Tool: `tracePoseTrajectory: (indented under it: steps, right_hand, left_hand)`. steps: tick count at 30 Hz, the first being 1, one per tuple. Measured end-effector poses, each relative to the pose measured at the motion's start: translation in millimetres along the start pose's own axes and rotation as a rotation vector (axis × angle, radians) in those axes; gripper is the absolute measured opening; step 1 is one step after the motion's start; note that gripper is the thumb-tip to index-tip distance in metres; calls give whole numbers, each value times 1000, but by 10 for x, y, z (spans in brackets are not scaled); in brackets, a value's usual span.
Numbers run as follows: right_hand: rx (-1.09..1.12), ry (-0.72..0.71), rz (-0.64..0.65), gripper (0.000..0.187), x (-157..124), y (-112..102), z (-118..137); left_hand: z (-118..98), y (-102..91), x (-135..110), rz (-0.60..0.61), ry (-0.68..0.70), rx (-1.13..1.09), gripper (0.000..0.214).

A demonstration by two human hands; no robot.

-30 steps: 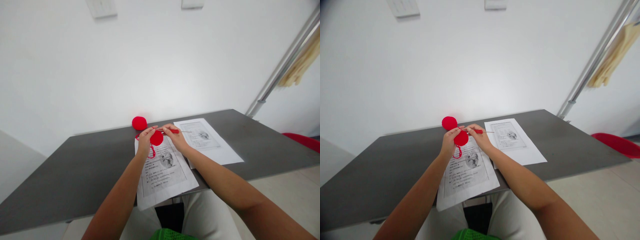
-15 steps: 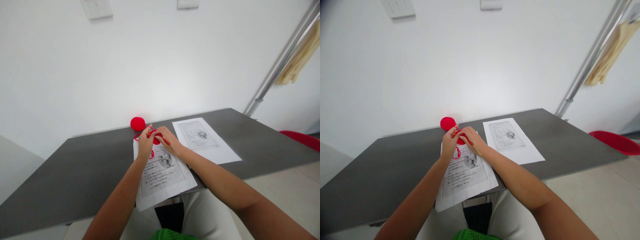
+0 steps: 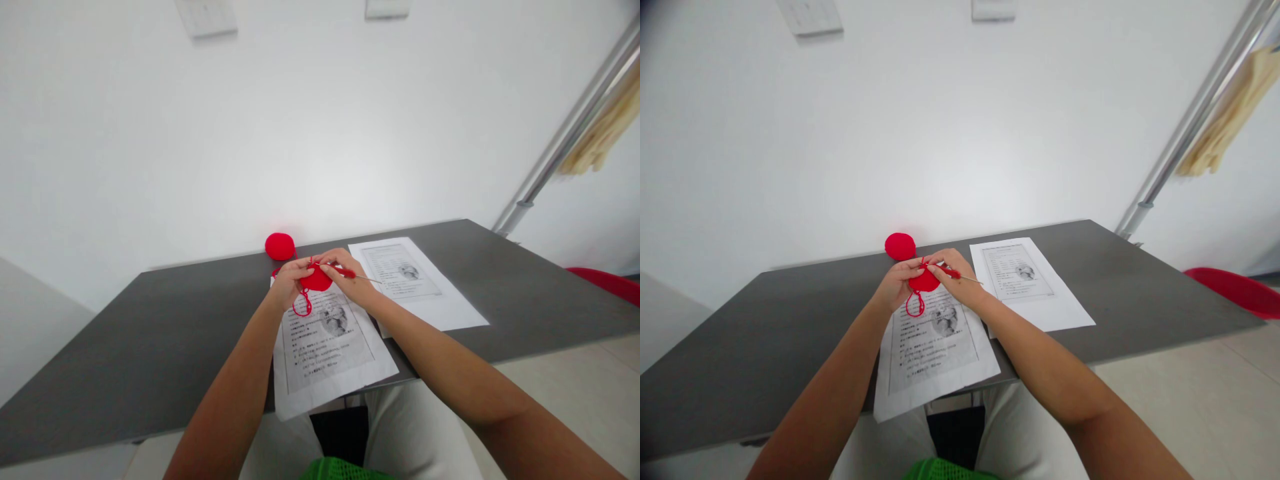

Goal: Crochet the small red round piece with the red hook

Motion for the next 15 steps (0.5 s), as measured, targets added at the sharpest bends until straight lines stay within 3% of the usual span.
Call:
tracePoseTrajectory:
  steps: [4, 8, 15]
  right_hand:
    - [127, 90, -21, 15, 22, -39, -94]
    - [169, 193, -52, 17, 20, -53, -180]
    - [171, 184, 5, 17, 22, 8, -164]
  left_hand:
    - [2, -41, -22, 13, -36, 51, 40]
    - [-16, -146, -18, -68, -9, 131, 42]
    - [-26, -230, -11, -110, 31, 262, 43]
Point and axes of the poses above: each hand's wrist, its own x-axis towards the middle knuckle, its own y-axis out of the palm, z = x × y, the point moved 10 cm from there along x, towards the middle knuckle, and after that the axes turned 12 degrees about x, right-handed, at the moved point
